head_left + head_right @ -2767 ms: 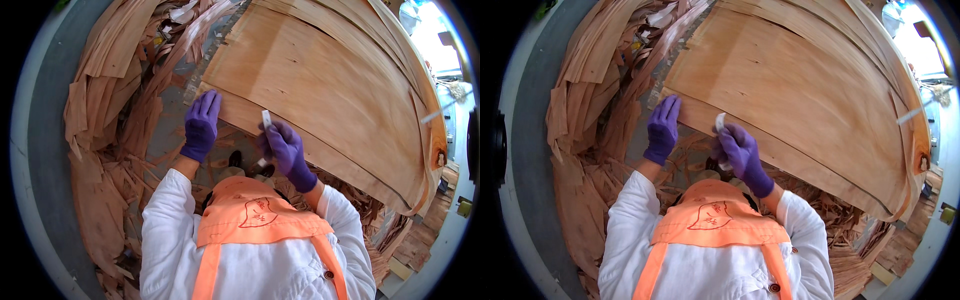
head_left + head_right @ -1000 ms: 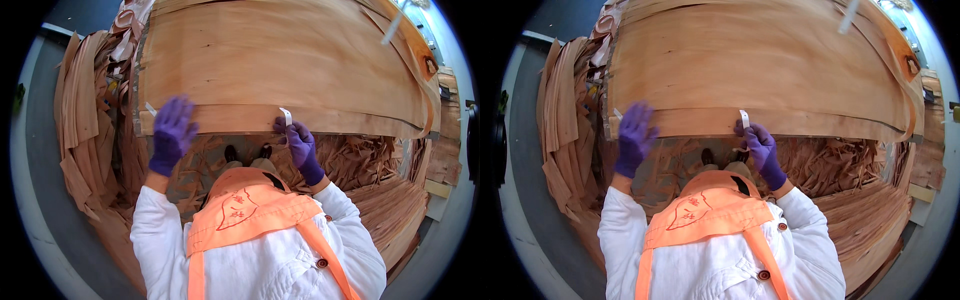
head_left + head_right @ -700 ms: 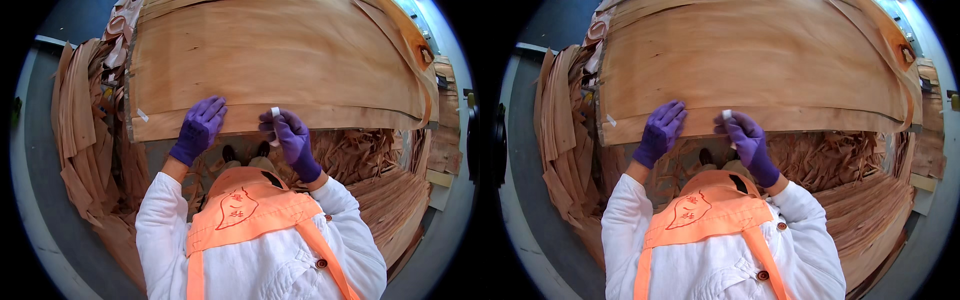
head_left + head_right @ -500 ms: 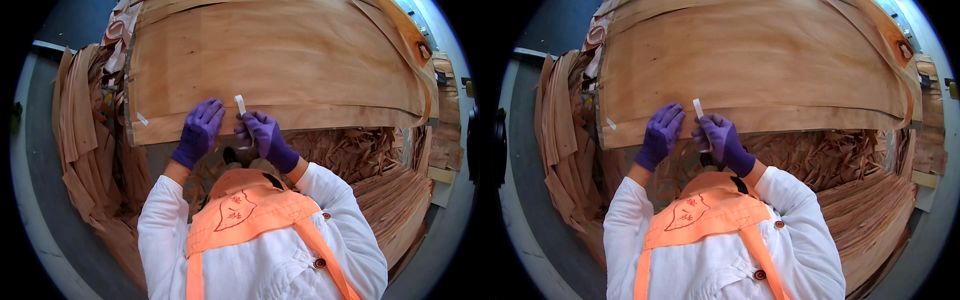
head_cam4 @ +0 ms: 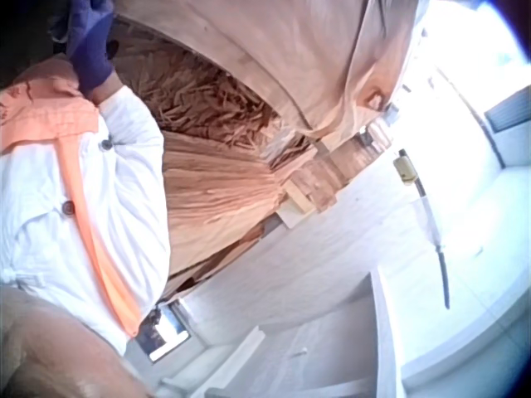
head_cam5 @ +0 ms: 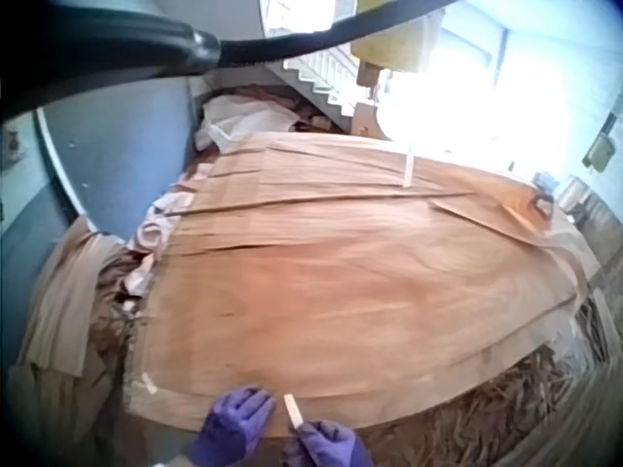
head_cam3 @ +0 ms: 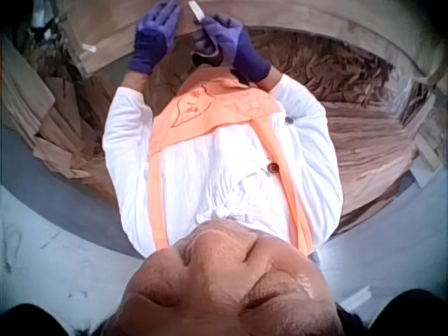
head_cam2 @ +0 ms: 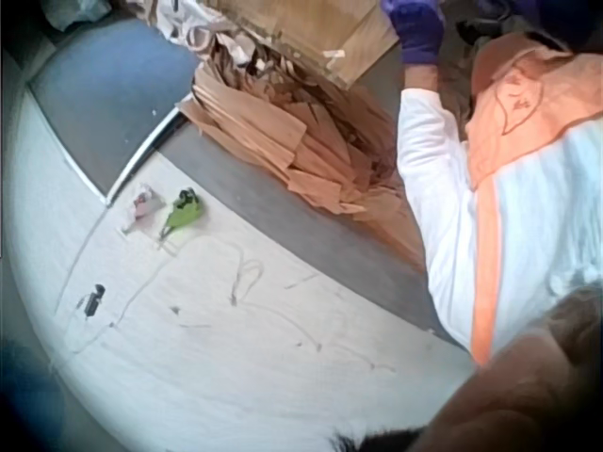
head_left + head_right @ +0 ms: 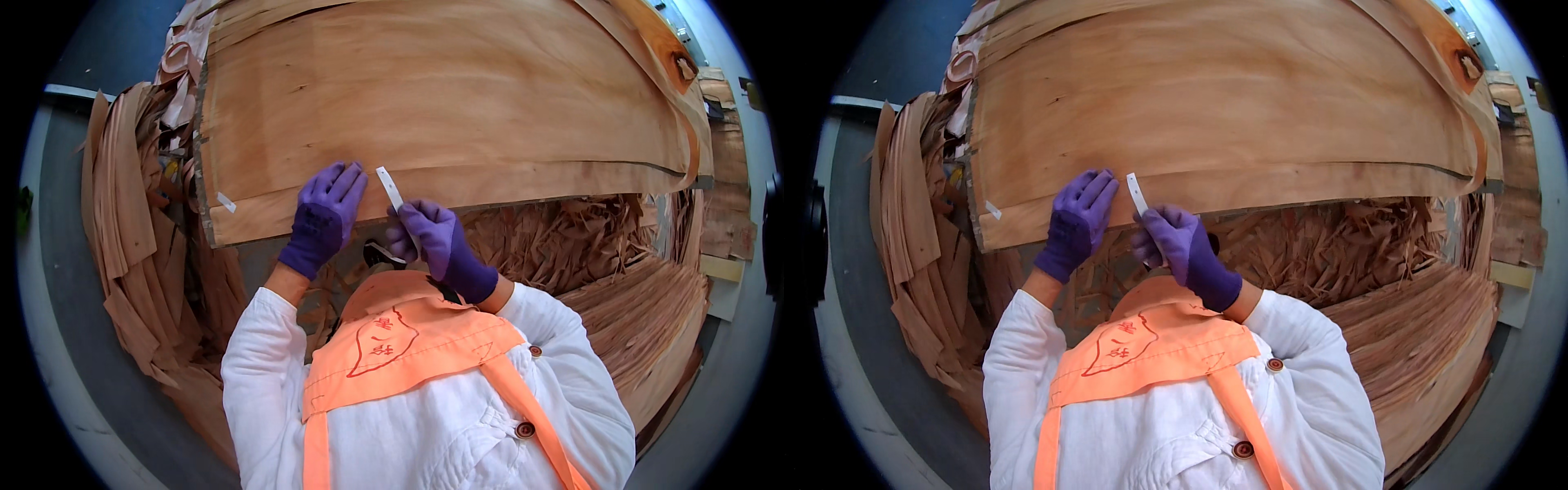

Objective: The person trims and tapes large sheets of wood veneer, using a knife to cut away excess material and applying small pieces of tape to join or secure sections.

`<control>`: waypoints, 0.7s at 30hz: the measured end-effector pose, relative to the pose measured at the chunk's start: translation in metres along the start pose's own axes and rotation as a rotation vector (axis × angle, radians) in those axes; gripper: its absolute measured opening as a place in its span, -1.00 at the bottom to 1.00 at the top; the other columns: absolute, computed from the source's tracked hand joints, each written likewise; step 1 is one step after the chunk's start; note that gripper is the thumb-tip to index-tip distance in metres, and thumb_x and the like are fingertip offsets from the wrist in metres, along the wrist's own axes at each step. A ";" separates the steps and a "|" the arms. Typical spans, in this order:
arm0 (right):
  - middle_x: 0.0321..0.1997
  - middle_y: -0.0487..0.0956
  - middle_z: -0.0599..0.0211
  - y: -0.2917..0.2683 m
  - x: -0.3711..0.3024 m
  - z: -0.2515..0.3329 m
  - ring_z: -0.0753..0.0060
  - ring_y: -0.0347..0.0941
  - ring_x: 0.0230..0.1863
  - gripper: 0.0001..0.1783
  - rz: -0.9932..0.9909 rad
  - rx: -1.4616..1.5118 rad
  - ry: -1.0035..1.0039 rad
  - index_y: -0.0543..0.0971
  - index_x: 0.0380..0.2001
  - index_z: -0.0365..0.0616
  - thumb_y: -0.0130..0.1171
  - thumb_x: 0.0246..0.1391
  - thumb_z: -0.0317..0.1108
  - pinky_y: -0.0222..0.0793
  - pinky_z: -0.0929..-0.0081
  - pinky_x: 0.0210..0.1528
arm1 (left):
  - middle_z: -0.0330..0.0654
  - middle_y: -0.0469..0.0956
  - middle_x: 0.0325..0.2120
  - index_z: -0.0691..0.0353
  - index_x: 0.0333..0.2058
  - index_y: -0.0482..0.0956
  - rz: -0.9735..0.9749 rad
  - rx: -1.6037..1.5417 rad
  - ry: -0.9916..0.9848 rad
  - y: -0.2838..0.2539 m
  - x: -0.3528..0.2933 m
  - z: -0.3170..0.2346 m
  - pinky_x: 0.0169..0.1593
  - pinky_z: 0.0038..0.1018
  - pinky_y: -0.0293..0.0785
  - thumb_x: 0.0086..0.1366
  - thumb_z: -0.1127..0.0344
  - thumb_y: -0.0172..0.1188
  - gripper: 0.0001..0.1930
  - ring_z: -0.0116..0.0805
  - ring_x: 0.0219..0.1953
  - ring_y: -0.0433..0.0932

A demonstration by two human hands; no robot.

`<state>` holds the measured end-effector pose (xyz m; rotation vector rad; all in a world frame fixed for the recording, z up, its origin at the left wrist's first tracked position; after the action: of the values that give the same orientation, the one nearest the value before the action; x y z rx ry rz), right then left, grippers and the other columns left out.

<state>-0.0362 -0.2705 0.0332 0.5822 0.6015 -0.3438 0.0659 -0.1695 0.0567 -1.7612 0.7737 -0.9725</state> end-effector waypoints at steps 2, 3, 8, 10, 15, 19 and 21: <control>-0.52 0.52 0.36 0.016 0.002 0.025 0.62 0.42 -0.57 -0.72 0.051 0.004 -0.082 0.49 -0.22 -0.20 0.03 0.20 -0.19 0.32 0.64 -0.58 | -0.16 0.43 0.02 0.22 -0.03 0.47 -0.008 0.016 0.008 -0.001 0.000 -0.001 0.08 -0.19 0.30 0.05 0.40 0.06 -0.57 -0.12 0.05 0.36; -0.53 0.53 0.36 0.027 0.000 0.043 0.63 0.43 -0.56 -0.72 0.063 -0.057 -0.192 0.49 -0.18 -0.21 0.02 0.21 -0.21 0.32 0.65 -0.57 | -0.16 0.43 0.01 0.22 -0.03 0.47 -0.022 0.015 0.014 -0.001 0.000 -0.001 0.08 -0.19 0.30 0.05 0.40 0.05 -0.57 -0.12 0.06 0.36; -0.48 0.55 0.34 0.029 0.019 0.045 0.60 0.46 -0.53 -0.73 0.124 -0.110 -0.175 0.48 -0.18 -0.23 0.02 0.20 -0.24 0.35 0.66 -0.52 | -0.14 0.44 0.00 0.23 -0.05 0.48 -0.050 0.024 0.017 -0.002 -0.002 -0.002 0.08 -0.19 0.29 0.06 0.40 0.04 -0.59 -0.13 0.07 0.36; -0.46 0.55 0.32 0.003 0.032 0.011 0.59 0.46 -0.53 -0.73 0.064 -0.051 0.003 0.47 -0.20 -0.24 0.02 0.19 -0.24 0.36 0.66 -0.50 | -0.14 0.43 0.02 0.24 -0.04 0.47 -0.064 0.021 0.018 -0.001 -0.002 -0.001 0.08 -0.19 0.29 0.07 0.39 0.05 -0.59 -0.13 0.07 0.36; -0.45 0.55 0.31 -0.009 0.029 -0.016 0.59 0.45 -0.57 -0.72 0.062 -0.045 0.029 0.47 -0.22 -0.25 -0.03 0.22 -0.22 0.34 0.67 -0.59 | -0.15 0.39 0.04 0.18 0.00 0.43 -0.107 -0.051 -0.009 -0.002 -0.008 0.004 0.04 -0.16 0.33 0.05 0.42 0.12 -0.54 -0.07 0.06 0.36; -0.46 0.56 0.29 -0.016 0.029 -0.028 0.56 0.47 -0.60 -0.73 0.048 0.013 0.041 0.47 -0.26 -0.23 -0.01 0.21 -0.21 0.32 0.66 -0.61 | -0.27 0.32 0.15 0.05 0.10 0.38 0.029 0.136 0.121 -0.003 0.008 -0.019 0.04 -0.16 0.34 0.01 0.41 0.12 -0.43 -0.04 0.03 0.36; -0.47 0.57 0.29 -0.013 0.023 -0.026 0.56 0.48 -0.59 -0.72 -0.006 0.026 0.053 0.47 -0.27 -0.22 0.00 0.21 -0.20 0.29 0.63 -0.64 | -0.34 0.28 0.18 -0.01 0.12 0.37 0.094 0.198 0.097 0.005 0.007 -0.017 0.04 -0.16 0.34 0.02 0.41 0.09 -0.41 -0.02 0.02 0.35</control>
<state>-0.0359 -0.2681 -0.0039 0.6166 0.6501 -0.3431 0.0538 -0.1841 0.0583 -1.5040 0.7867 -1.0397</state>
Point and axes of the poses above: each hand's wrist, its own x-axis towards the middle knuckle, its own y-axis out of the palm, z = x × y, the point moved 8 cm from there along x, towards the middle knuckle
